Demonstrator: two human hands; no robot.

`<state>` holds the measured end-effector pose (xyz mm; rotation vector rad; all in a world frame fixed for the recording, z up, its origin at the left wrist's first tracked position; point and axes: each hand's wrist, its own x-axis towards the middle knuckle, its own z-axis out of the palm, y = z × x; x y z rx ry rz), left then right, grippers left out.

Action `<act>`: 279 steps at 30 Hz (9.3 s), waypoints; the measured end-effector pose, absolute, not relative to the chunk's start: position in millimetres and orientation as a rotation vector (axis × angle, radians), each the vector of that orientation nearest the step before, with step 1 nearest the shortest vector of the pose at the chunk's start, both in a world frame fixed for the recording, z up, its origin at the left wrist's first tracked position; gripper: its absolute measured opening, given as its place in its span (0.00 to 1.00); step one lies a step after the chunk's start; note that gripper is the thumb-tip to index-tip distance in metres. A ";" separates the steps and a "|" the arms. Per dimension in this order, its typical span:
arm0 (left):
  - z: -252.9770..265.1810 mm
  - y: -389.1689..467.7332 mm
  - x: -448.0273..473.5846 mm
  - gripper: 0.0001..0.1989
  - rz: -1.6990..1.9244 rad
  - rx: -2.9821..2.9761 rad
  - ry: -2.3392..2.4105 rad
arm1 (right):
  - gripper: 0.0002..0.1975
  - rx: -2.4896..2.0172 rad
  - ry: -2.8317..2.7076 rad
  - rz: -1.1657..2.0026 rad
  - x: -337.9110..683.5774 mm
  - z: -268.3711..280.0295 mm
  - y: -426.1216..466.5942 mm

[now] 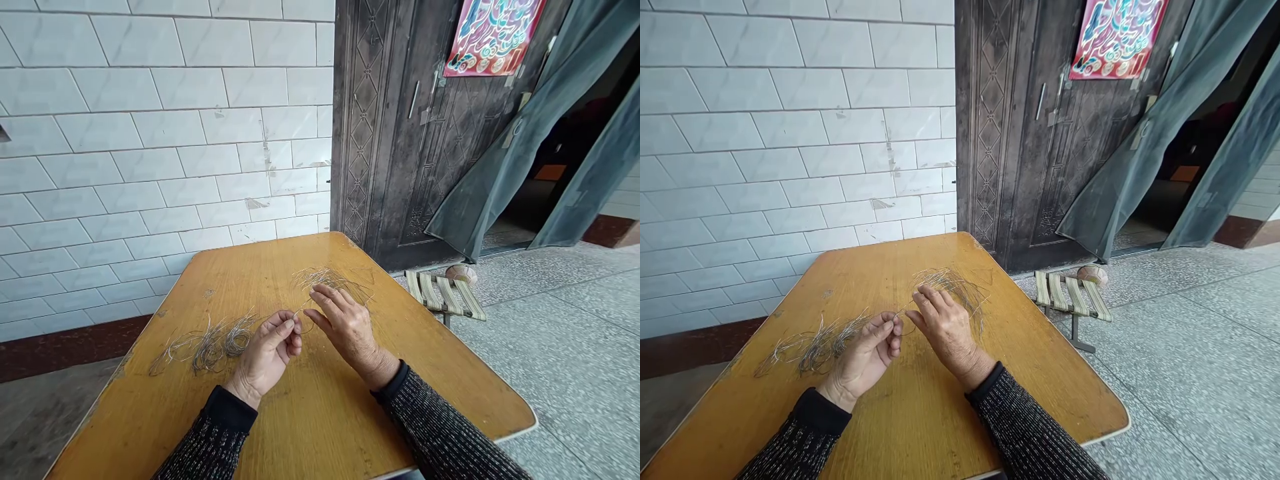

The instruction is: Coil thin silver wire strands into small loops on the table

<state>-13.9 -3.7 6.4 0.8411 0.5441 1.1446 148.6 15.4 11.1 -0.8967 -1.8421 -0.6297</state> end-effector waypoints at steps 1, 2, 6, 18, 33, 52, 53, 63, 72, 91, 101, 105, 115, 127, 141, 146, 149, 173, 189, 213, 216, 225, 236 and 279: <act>6.4 -3.7 -14.8 0.07 1.118 0.864 0.545 | 0.11 -0.879 -1.866 -0.634 149.8 11.0 16.0; 6.3 -3.4 -15.7 0.08 1.096 0.885 0.548 | 0.11 -0.863 -1.890 -0.635 150.8 10.8 16.6; 6.6 -1.7 -19.0 0.11 1.042 0.979 0.605 | 0.11 -0.827 -1.981 -0.623 151.8 10.8 16.8; 6.4 1.5 -23.8 0.08 0.955 0.873 0.560 | 0.18 -0.927 -1.991 -0.596 152.8 12.5 12.9; 5.9 -2.1 -20.0 0.08 1.031 0.836 0.525 | 0.16 -0.945 -1.903 -0.603 148.8 14.5 8.5; 4.9 3.4 -23.7 0.10 1.099 0.729 0.501 | 0.14 -0.946 -1.622 0.928 139.7 12.8 14.1; 4.9 3.5 -23.9 0.10 1.102 0.730 0.509 | 0.14 -0.924 -1.585 1.038 138.7 12.9 14.1; 4.7 3.9 -23.1 0.12 1.152 0.759 0.581 | 0.15 -0.960 -1.334 1.174 137.6 12.7 14.9; 2.7 5.6 -22.5 0.09 1.185 0.797 0.637 | 0.15 -0.977 -1.310 1.203 136.1 10.9 15.5; 2.5 6.6 -21.6 0.10 1.228 0.653 0.583 | 0.15 -0.774 -1.425 1.487 135.3 12.4 8.3; -1.8 4.1 -17.3 0.09 1.142 0.716 0.628 | 0.14 -0.696 -1.284 1.438 141.0 7.9 15.3; -1.1 2.8 -14.6 0.08 1.123 0.706 0.613 | 0.13 -0.665 -1.214 1.442 140.6 8.3 15.3; -0.7 -0.3 -9.1 0.08 1.134 0.693 0.619 | 0.10 -0.683 -1.116 1.248 133.2 3.3 17.6; -1.8 0.0 -9.6 0.10 1.099 0.735 0.663 | 0.09 -0.700 -1.025 1.235 136.5 4.1 17.0; 0.1 0.7 -9.2 0.12 1.220 0.886 0.833 | 0.18 -0.608 -1.351 1.374 138.2 7.8 16.9; 0.0 -0.3 -8.7 0.10 1.216 0.854 0.772 | 0.14 -0.573 -1.423 1.384 139.6 8.4 16.3; 0.5 -1.2 -7.4 0.10 1.223 0.770 0.724 | 0.12 -0.570 -1.370 1.430 138.8 9.9 15.8; 0.5 0.7 -11.4 0.09 1.267 0.726 0.714 | 0.12 -0.714 -1.283 1.363 138.0 10.9 15.4; 6.3 5.3 -18.3 0.04 1.231 0.629 0.699 | 0.13 -0.776 -1.346 1.320 135.9 14.1 10.8; -1.6 5.5 -15.4 0.02 1.234 0.683 0.721 | 0.13 -0.634 -1.144 1.492 124.9 -1.5 13.0; -2.2 5.4 -15.2 0.02 1.222 0.688 0.696 | 0.15 -0.574 -1.178 1.549 124.4 -3.6 14.2; -0.5 5.3 -15.8 0.03 1.241 0.662 0.673 | 0.14 -0.527 -1.303 1.505 122.9 -4.5 12.2; 4.5 1.2 -11.2 0.05 1.246 0.639 0.678 | 0.15 -0.565 -1.376 1.420 122.2 -6.6 14.2; 4.0 8.7 -24.8 0.08 1.180 0.750 0.767 | 0.14 -0.820 -1.317 1.317 130.5 1.5 19.0</act>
